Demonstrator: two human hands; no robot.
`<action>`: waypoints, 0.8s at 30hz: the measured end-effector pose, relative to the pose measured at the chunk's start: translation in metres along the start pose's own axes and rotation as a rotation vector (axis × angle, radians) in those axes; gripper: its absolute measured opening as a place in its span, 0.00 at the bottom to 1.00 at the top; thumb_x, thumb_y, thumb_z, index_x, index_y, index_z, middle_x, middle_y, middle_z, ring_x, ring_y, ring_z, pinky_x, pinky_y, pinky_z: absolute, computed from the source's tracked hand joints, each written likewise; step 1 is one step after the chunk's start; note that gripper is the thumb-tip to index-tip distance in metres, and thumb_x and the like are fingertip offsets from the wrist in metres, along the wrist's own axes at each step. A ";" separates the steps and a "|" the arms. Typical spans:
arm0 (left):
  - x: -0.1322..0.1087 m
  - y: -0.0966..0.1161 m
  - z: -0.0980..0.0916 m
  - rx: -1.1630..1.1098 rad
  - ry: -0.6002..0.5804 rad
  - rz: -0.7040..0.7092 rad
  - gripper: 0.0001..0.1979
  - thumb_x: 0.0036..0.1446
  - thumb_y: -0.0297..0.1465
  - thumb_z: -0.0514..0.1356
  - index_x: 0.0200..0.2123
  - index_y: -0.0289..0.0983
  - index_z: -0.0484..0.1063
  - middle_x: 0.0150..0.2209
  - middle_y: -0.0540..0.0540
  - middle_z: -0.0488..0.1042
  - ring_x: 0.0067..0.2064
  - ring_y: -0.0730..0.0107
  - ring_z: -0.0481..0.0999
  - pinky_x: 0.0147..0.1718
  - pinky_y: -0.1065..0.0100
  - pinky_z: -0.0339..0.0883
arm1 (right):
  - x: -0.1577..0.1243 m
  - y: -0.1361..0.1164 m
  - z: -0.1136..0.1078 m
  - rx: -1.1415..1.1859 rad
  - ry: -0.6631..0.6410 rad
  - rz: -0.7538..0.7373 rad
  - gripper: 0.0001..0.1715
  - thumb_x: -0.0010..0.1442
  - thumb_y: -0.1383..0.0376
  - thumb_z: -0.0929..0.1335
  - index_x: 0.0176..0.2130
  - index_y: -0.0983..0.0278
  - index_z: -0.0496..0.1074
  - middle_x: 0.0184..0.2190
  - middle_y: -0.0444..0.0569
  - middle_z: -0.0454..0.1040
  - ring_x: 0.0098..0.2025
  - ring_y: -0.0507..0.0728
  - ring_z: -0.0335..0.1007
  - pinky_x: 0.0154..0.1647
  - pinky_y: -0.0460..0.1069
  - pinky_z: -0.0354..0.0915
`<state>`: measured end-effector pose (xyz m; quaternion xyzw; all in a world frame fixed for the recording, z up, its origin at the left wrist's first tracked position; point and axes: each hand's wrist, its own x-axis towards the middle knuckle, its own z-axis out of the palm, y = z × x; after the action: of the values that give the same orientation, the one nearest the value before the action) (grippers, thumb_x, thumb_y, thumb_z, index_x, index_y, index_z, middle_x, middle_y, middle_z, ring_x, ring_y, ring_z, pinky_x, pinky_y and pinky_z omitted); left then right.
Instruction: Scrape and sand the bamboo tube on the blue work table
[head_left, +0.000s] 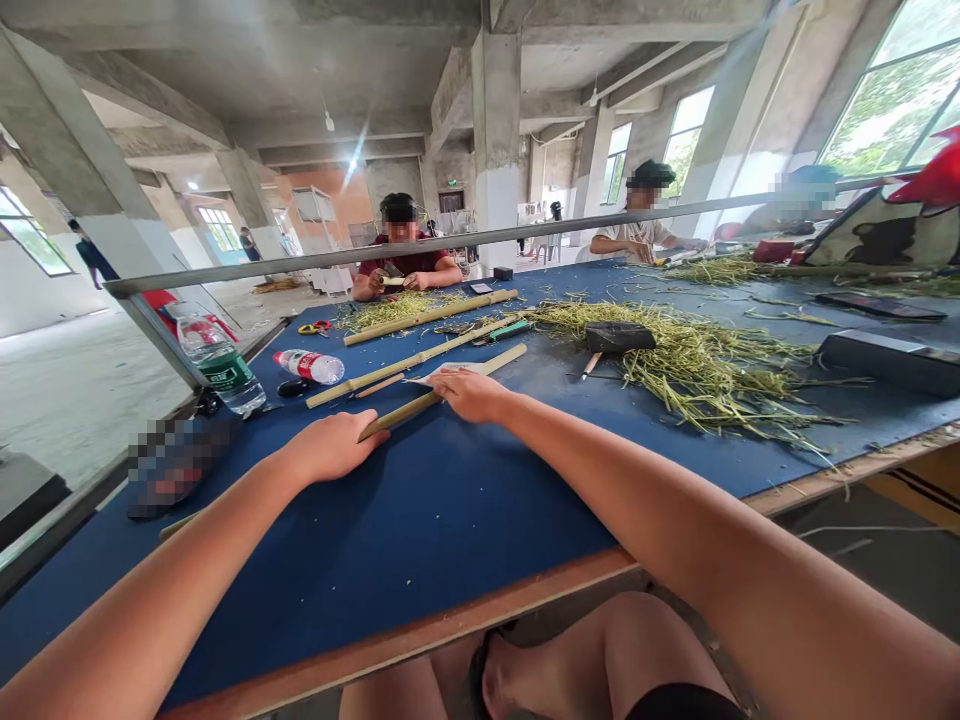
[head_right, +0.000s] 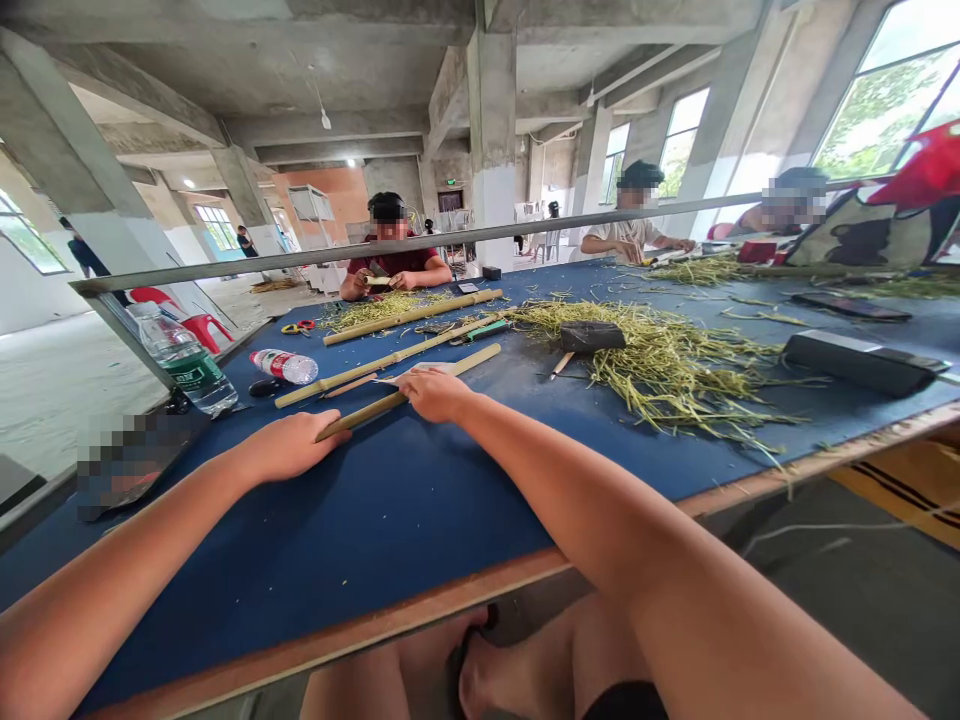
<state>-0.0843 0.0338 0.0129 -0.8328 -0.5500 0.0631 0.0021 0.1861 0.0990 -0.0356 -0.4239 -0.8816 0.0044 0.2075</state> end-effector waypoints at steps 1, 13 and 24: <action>0.000 0.000 -0.001 0.006 -0.001 0.005 0.25 0.68 0.53 0.43 0.40 0.42 0.69 0.38 0.40 0.80 0.38 0.53 0.79 0.30 0.63 0.60 | -0.001 0.009 -0.003 -0.024 -0.001 0.044 0.26 0.75 0.63 0.56 0.64 0.63 0.70 0.63 0.53 0.72 0.67 0.59 0.62 0.70 0.54 0.52; 0.000 -0.002 0.000 -0.026 0.003 -0.012 0.27 0.66 0.56 0.42 0.43 0.42 0.68 0.37 0.41 0.80 0.36 0.55 0.78 0.28 0.63 0.58 | -0.007 0.018 -0.010 -0.061 -0.019 0.231 0.25 0.74 0.64 0.56 0.61 0.65 0.72 0.63 0.57 0.71 0.67 0.63 0.62 0.68 0.57 0.54; -0.001 -0.001 -0.001 -0.013 -0.005 0.004 0.28 0.67 0.54 0.40 0.37 0.42 0.69 0.38 0.40 0.80 0.39 0.53 0.79 0.32 0.62 0.61 | -0.010 0.046 -0.020 -0.167 -0.061 0.207 0.25 0.71 0.71 0.57 0.60 0.66 0.72 0.60 0.58 0.73 0.65 0.63 0.64 0.66 0.56 0.57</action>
<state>-0.0859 0.0334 0.0145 -0.8338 -0.5486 0.0615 -0.0047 0.2332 0.1179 -0.0295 -0.5280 -0.8364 -0.0348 0.1430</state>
